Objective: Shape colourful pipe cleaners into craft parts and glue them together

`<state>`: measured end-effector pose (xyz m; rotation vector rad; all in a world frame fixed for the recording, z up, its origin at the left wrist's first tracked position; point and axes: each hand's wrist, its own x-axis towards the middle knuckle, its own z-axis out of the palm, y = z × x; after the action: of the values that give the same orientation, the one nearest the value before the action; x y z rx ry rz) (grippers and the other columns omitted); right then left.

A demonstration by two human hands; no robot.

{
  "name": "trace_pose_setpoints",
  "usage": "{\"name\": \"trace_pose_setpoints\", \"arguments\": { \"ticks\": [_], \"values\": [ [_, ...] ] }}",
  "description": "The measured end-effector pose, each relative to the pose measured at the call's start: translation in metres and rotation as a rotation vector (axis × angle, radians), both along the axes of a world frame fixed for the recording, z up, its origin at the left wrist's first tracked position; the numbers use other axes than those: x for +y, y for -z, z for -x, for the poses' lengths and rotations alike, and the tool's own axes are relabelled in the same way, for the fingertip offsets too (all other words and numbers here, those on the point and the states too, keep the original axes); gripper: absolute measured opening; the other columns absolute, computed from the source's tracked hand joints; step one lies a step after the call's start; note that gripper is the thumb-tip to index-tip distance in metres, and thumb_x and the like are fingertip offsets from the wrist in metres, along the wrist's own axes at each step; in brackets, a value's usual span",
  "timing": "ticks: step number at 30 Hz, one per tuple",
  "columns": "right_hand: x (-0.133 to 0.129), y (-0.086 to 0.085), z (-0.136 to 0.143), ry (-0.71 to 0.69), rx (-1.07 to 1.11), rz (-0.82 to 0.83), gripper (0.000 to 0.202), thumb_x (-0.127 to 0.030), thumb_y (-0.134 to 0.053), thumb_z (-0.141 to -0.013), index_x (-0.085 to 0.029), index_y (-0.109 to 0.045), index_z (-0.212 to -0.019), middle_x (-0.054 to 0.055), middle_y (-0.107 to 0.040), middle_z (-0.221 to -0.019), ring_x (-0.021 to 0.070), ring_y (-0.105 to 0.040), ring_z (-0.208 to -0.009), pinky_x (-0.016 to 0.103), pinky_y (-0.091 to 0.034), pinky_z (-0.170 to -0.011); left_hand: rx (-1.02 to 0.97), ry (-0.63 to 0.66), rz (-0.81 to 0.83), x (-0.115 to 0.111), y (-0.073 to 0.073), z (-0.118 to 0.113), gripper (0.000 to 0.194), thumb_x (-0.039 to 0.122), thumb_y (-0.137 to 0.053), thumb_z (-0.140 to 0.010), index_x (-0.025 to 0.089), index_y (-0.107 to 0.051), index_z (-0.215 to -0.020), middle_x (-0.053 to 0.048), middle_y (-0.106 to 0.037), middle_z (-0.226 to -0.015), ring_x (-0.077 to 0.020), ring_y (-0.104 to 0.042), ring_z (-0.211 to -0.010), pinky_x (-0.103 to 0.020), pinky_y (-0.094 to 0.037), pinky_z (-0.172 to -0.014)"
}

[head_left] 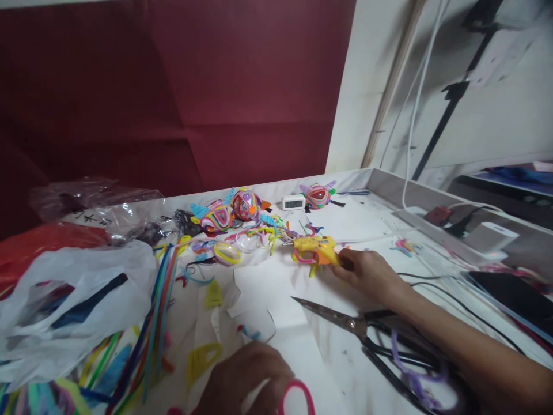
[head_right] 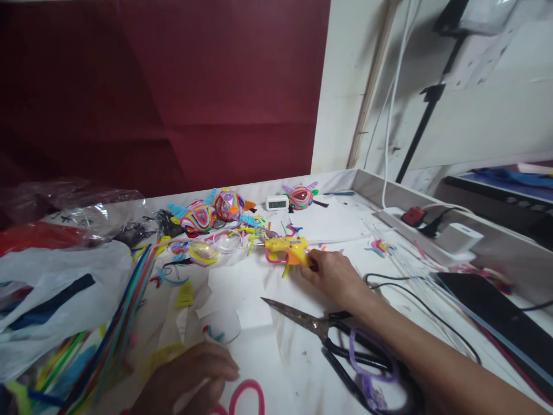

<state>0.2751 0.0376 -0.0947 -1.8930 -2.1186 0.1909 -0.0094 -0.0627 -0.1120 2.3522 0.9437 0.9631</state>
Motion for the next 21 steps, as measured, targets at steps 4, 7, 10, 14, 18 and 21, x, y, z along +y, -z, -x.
{"name": "trace_pose_setpoints", "arguments": {
  "ticks": [4, 7, 10, 14, 18, 21],
  "values": [
    [-0.003, -0.001, -0.003, 0.018, 0.035, -0.026, 0.024, -0.038, -0.045, -0.081, -0.021, -0.052, -0.065, 0.002, -0.059, -0.058, 0.0147, -0.049, -0.050, 0.026, -0.028, -0.051, -0.084, -0.149, 0.541, 0.026, -0.023, -0.027, 0.027, 0.033, -0.047, -0.086, 0.018, -0.067, -0.077, -0.001, -0.065, -0.064, -0.0095, -0.054, -0.048, -0.018, -0.043, -0.041],
    [-0.005, -0.004, -0.007, 0.052, 0.076, -0.062, 0.024, -0.037, -0.046, -0.080, -0.021, -0.052, -0.064, 0.002, -0.060, -0.059, 0.0145, -0.050, -0.050, 0.025, -0.029, -0.051, -0.055, -0.302, 0.569, 0.058, -0.029, -0.047, 0.024, 0.031, -0.049, -0.082, 0.017, -0.068, -0.075, 0.001, -0.060, -0.055, -0.0090, -0.050, -0.043, -0.018, -0.037, -0.039],
    [-0.006, -0.009, -0.010, 0.065, 0.129, -0.074, 0.024, -0.037, -0.046, -0.080, -0.021, -0.052, -0.064, 0.003, -0.062, -0.060, 0.0147, -0.052, -0.052, 0.025, -0.030, -0.052, 0.045, -0.322, 0.371, 0.092, -0.027, -0.060, 0.019, 0.022, -0.050, -0.079, 0.017, -0.069, -0.077, 0.000, -0.066, -0.065, -0.0121, -0.060, -0.057, -0.021, -0.045, -0.054],
    [-0.007, -0.012, -0.010, 0.065, 0.140, -0.084, 0.023, -0.036, -0.046, -0.080, -0.021, -0.051, -0.064, 0.003, -0.062, -0.060, 0.0149, -0.052, -0.051, 0.026, -0.029, -0.052, 0.177, -0.355, 0.195, 0.130, -0.015, -0.074, 0.017, 0.013, -0.053, -0.075, 0.017, -0.068, -0.079, -0.002, -0.070, -0.076, -0.0145, -0.064, -0.072, -0.023, -0.048, -0.067],
    [-0.007, -0.012, -0.010, 0.075, 0.150, -0.114, 0.025, -0.038, -0.046, -0.081, -0.021, -0.050, -0.063, 0.003, -0.061, -0.059, 0.0151, -0.052, -0.051, 0.026, -0.028, -0.052, 0.251, -0.373, 0.136, 0.152, -0.006, -0.086, 0.018, 0.013, -0.059, -0.072, 0.017, -0.067, -0.087, -0.005, -0.068, -0.084, -0.0186, -0.062, -0.080, -0.028, -0.047, -0.074],
    [-0.007, -0.012, -0.010, 0.078, 0.173, -0.122, 0.025, -0.037, -0.047, -0.081, -0.020, -0.050, -0.063, 0.003, -0.062, -0.060, 0.0151, -0.053, -0.051, 0.026, -0.030, -0.053, 0.307, -0.374, 0.122, 0.163, -0.001, -0.091, 0.019, 0.018, -0.063, -0.072, 0.016, -0.066, -0.090, -0.008, -0.066, -0.089, -0.0212, -0.061, -0.084, -0.031, -0.046, -0.075]
  ]
}}
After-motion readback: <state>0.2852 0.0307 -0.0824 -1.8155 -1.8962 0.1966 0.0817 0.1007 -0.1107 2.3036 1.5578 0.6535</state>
